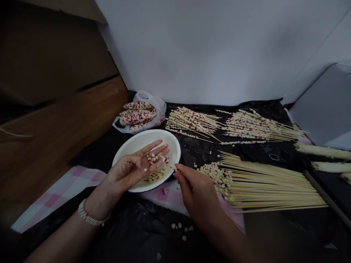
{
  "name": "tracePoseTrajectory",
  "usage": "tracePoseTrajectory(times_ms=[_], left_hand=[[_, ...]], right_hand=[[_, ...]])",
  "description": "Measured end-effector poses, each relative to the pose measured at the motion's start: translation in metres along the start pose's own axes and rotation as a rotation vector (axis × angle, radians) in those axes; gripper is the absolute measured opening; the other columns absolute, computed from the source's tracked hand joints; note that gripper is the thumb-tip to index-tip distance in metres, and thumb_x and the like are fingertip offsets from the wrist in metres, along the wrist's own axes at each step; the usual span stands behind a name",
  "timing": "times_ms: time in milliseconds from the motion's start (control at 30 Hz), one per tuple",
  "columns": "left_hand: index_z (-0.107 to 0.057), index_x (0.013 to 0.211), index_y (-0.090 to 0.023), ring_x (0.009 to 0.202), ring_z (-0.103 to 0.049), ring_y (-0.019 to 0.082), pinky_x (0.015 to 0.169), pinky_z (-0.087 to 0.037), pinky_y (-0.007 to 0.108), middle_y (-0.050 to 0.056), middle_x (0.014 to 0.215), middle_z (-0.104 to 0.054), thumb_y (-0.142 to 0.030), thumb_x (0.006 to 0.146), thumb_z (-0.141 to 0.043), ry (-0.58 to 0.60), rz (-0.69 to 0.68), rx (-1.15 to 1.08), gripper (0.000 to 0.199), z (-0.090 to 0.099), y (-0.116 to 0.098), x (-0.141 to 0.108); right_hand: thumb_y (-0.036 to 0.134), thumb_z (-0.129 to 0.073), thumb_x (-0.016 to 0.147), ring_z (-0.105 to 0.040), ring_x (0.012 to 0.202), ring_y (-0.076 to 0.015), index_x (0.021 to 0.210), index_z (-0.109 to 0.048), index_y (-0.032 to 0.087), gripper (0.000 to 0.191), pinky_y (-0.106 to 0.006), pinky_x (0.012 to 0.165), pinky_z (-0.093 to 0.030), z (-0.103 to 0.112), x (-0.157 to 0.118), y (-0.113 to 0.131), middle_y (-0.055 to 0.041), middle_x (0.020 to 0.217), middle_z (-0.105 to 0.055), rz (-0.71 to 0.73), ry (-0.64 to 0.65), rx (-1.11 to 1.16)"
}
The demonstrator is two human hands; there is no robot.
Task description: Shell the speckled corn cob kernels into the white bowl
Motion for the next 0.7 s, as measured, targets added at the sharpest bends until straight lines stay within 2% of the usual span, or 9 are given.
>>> tracePoseTrajectory(times_ms=[67,133,300,433,500,567,633,700], left_hand=[[-0.042,0.153,-0.024,0.136,-0.053,0.025,0.119,-0.035,0.043,0.009,0.145,-0.059,0.017,0.048,-0.038,0.038,0.001,0.011,0.112,-0.001,0.001,0.0],[-0.04,0.154,-0.023,0.137,-0.053,0.024,0.12,-0.035,0.043,0.01,0.144,-0.06,0.019,0.052,-0.037,0.042,0.014,0.021,0.11,-0.001,0.003,-0.001],[-0.041,0.152,-0.016,0.132,-0.057,0.022,0.117,-0.039,0.038,0.014,0.138,-0.064,0.019,0.066,-0.04,-0.007,0.019,0.013,0.093,-0.001,0.003,0.0],[-0.043,0.149,-0.006,0.13,-0.059,0.027,0.113,-0.045,0.039,0.022,0.138,-0.062,0.005,0.083,-0.047,-0.098,0.045,-0.034,0.067,0.007,0.003,0.003],[-0.041,0.15,-0.004,0.13,-0.059,0.029,0.112,-0.047,0.04,0.023,0.139,-0.061,0.004,0.081,-0.046,-0.125,0.054,-0.06,0.069,0.01,0.003,0.004],[-0.039,0.152,-0.006,0.13,-0.059,0.027,0.112,-0.046,0.04,0.02,0.141,-0.06,0.011,0.072,-0.043,-0.124,0.053,-0.056,0.082,0.01,0.003,0.003],[-0.04,0.152,-0.01,0.13,-0.06,0.025,0.113,-0.046,0.037,0.017,0.141,-0.061,0.017,0.064,-0.04,-0.113,0.051,-0.027,0.092,0.008,0.003,0.001],[-0.043,0.151,-0.012,0.129,-0.06,0.022,0.111,-0.047,0.03,0.016,0.14,-0.063,0.02,0.064,-0.04,-0.122,0.06,0.012,0.093,0.005,0.004,-0.001]], right_hand=[[0.027,-0.052,0.096,-0.076,0.073,-0.0204,0.113,-0.074,0.019,0.028,-0.034,0.074,-0.062,-0.001,0.0,-0.001,-0.0073,0.087,-0.08,-0.008,0.007,0.003],[0.027,-0.053,0.096,-0.076,0.073,-0.0204,0.112,-0.074,0.019,0.028,-0.034,0.074,-0.062,-0.001,0.0,-0.001,-0.0073,0.087,-0.08,-0.013,0.013,0.002],[0.027,-0.053,0.096,-0.075,0.071,-0.0194,0.111,-0.074,0.016,0.028,-0.032,0.075,-0.061,-0.002,0.0,-0.001,-0.0081,0.086,-0.08,-0.009,0.019,0.005],[0.028,-0.052,0.096,-0.075,0.07,-0.0196,0.111,-0.074,0.016,0.029,-0.033,0.074,-0.061,-0.001,0.0,-0.002,-0.0078,0.085,-0.08,-0.009,0.02,0.001],[0.029,-0.052,0.096,-0.075,0.069,-0.0196,0.111,-0.074,0.018,0.029,-0.033,0.073,-0.061,-0.001,0.0,-0.002,-0.0071,0.084,-0.079,-0.003,0.018,-0.003],[0.029,-0.052,0.096,-0.074,0.068,-0.0195,0.111,-0.074,0.018,0.029,-0.033,0.072,-0.061,-0.002,0.0,-0.002,-0.0069,0.083,-0.079,-0.004,0.015,-0.001],[0.029,-0.053,0.096,-0.075,0.068,-0.0196,0.111,-0.074,0.019,0.029,-0.033,0.071,-0.061,-0.002,0.0,-0.003,-0.007,0.083,-0.079,-0.015,0.015,0.004],[0.029,-0.053,0.096,-0.075,0.069,-0.0199,0.111,-0.074,0.019,0.029,-0.033,0.07,-0.061,-0.003,0.0,-0.003,-0.0071,0.084,-0.079,-0.022,0.017,0.008]])
Point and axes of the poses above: each hand's wrist, its own x-axis towards the middle knuckle, its own z-axis out of the back of the hand, y = z × x, the point moved 7 cm from there along x, towards the middle knuckle
